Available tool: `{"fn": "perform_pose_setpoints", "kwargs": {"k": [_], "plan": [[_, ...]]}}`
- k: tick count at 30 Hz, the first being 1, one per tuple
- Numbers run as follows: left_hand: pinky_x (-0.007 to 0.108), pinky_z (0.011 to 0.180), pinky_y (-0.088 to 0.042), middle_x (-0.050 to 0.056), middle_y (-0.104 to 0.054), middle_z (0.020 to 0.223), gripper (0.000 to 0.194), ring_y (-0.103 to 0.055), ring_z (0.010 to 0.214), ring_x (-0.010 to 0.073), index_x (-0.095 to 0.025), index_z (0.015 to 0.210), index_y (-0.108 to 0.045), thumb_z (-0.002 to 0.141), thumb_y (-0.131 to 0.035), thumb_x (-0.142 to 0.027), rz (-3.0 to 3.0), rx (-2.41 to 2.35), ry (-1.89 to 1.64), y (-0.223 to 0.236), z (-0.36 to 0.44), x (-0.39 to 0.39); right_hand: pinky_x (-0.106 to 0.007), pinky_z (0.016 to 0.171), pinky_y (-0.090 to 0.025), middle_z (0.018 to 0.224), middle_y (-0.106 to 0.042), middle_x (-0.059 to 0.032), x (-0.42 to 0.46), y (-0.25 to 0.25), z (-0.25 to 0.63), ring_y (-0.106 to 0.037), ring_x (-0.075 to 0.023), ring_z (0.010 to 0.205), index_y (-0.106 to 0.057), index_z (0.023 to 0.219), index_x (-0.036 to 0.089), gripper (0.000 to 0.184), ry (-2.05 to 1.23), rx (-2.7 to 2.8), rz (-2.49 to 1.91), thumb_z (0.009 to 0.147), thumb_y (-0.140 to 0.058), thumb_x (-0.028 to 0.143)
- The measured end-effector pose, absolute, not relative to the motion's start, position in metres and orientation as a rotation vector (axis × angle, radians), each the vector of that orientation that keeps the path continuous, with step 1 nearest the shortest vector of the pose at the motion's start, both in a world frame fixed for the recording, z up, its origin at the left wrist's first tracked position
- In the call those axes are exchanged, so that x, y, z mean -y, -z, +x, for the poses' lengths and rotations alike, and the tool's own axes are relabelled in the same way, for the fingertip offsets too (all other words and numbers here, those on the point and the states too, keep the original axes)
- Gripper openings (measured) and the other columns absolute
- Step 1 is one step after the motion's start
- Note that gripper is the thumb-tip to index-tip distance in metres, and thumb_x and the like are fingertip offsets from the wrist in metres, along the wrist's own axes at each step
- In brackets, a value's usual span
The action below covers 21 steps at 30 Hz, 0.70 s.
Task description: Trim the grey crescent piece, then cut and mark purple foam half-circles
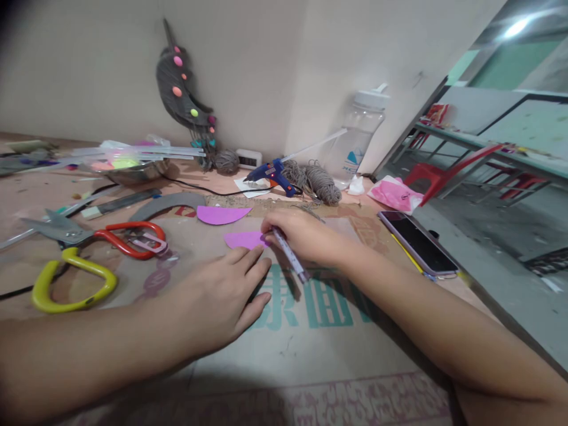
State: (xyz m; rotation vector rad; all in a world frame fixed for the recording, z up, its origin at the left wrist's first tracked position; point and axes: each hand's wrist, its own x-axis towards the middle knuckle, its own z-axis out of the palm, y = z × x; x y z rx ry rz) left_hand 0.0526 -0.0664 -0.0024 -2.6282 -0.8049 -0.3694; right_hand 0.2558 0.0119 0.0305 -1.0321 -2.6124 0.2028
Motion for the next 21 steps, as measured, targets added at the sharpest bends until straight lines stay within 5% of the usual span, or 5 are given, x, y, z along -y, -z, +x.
{"fn": "perform_pose_setpoints", "kwargs": {"k": [21], "plan": [[0.043,0.085,-0.044,0.016,-0.068,0.116,0.031,-0.061,0.103,0.0297,-0.016,0.113,-0.069,0.096,-0.051,-0.036,-2.665,0.806,0.359,0.0054,0.0506,0.0662,-0.03,0.081,-0.046,0.098,-0.068,-0.005,-0.0059,-0.0333,0.2567,-0.062,-0.0176,0.091,-0.066,0.098,0.019,0.014,-0.192,2.622,-1.112,0.098,-0.052,0.022]]}}
